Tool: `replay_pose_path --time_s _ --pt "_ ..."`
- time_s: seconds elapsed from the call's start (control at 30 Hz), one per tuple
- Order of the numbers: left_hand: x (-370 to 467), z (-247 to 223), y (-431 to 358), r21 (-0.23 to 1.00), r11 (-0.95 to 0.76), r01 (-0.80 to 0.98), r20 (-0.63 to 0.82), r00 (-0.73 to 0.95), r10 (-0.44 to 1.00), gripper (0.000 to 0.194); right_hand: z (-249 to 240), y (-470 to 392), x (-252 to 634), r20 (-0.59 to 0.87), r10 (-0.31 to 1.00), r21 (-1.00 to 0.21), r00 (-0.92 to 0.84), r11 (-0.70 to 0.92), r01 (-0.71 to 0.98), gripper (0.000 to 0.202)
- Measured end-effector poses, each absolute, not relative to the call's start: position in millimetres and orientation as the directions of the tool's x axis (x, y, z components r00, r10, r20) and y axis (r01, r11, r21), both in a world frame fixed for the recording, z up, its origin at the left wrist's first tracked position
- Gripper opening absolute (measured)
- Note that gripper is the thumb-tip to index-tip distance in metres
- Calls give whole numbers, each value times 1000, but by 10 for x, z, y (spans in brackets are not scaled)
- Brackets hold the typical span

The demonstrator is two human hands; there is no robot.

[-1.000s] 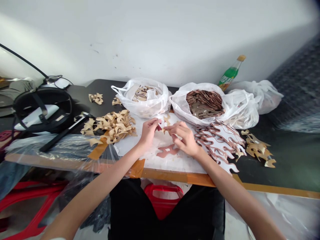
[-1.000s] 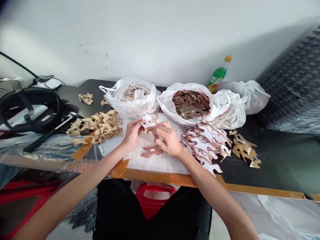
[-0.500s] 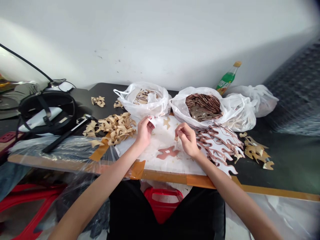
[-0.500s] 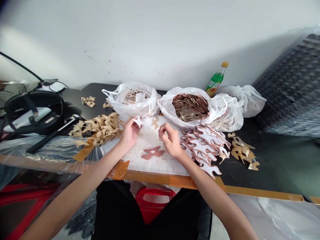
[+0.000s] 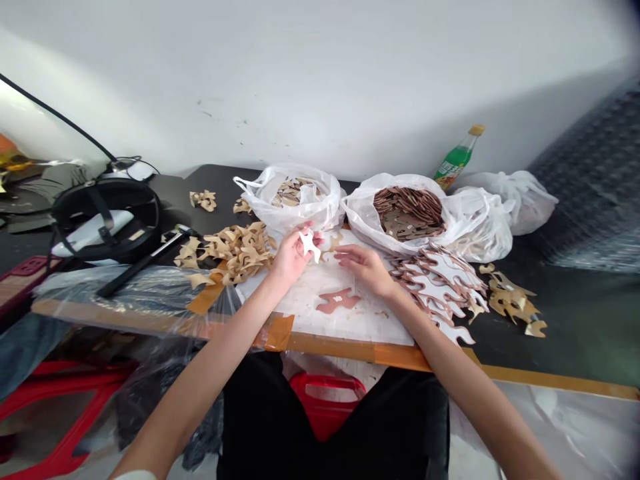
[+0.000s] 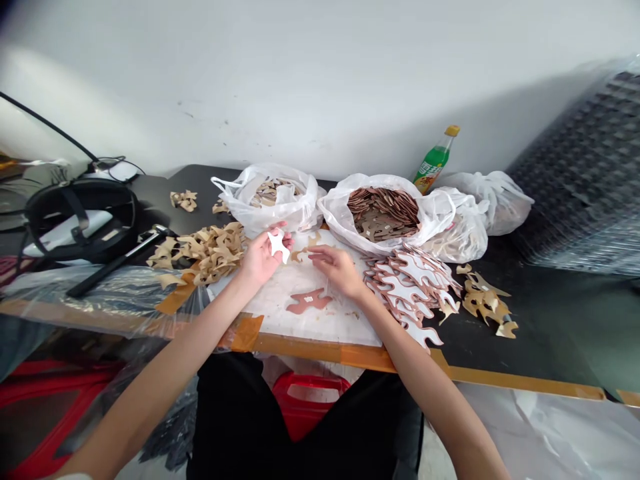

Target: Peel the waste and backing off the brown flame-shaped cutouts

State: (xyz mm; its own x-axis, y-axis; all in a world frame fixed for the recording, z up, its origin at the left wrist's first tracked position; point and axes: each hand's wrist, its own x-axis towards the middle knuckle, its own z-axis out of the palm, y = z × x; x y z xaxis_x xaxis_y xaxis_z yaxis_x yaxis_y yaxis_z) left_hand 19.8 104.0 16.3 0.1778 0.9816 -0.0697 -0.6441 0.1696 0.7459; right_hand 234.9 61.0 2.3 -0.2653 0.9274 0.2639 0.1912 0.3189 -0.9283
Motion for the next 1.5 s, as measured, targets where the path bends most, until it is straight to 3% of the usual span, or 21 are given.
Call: replay_pose_path --time_s 0.1,0.17,0.33,0.43,0.53,0.6,0.77,0.93,1.17,1.3,1.5 --pt "199 198 1014 755 139 -640 -5 206 978 36 45 555 2358 416 874 -714 -250 484 506 22" --pt "200 214 997 780 105 -617 65 247 967 44 62 512 2367 500 830 -613 -249 542 575 21" --pt "218 180 954 871 129 -473 75 390 918 50 128 424 2374 583 777 -510 -239 579 636 37" --pt "240 132 928 925 140 -354 52 482 875 52 193 390 2363 640 722 -490 -261 646 585 21" --pt "253 81 911 961 103 -256 70 588 806 51 248 375 2358 648 634 -395 -422 754 524 48" --pt "248 57 902 973 74 -218 84 635 768 52 262 369 2364 625 608 -352 -490 780 518 56" --pt "193 72 871 977 101 -190 57 680 731 73 232 344 2412 576 634 -232 -516 732 641 37" --pt "170 135 858 986 67 -152 49 653 756 73 179 337 2445 611 602 -40 -514 672 739 32" --pt "220 215 818 993 -100 -66 120 557 822 78 172 339 2464 666 611 -63 -428 617 784 22" --pt "223 285 746 969 -245 28 197 505 840 67 165 318 2458 621 653 -119 -433 624 772 21" --pt "201 378 662 865 -482 140 387 424 819 55 155 319 2455 594 619 -19 -514 650 760 19"
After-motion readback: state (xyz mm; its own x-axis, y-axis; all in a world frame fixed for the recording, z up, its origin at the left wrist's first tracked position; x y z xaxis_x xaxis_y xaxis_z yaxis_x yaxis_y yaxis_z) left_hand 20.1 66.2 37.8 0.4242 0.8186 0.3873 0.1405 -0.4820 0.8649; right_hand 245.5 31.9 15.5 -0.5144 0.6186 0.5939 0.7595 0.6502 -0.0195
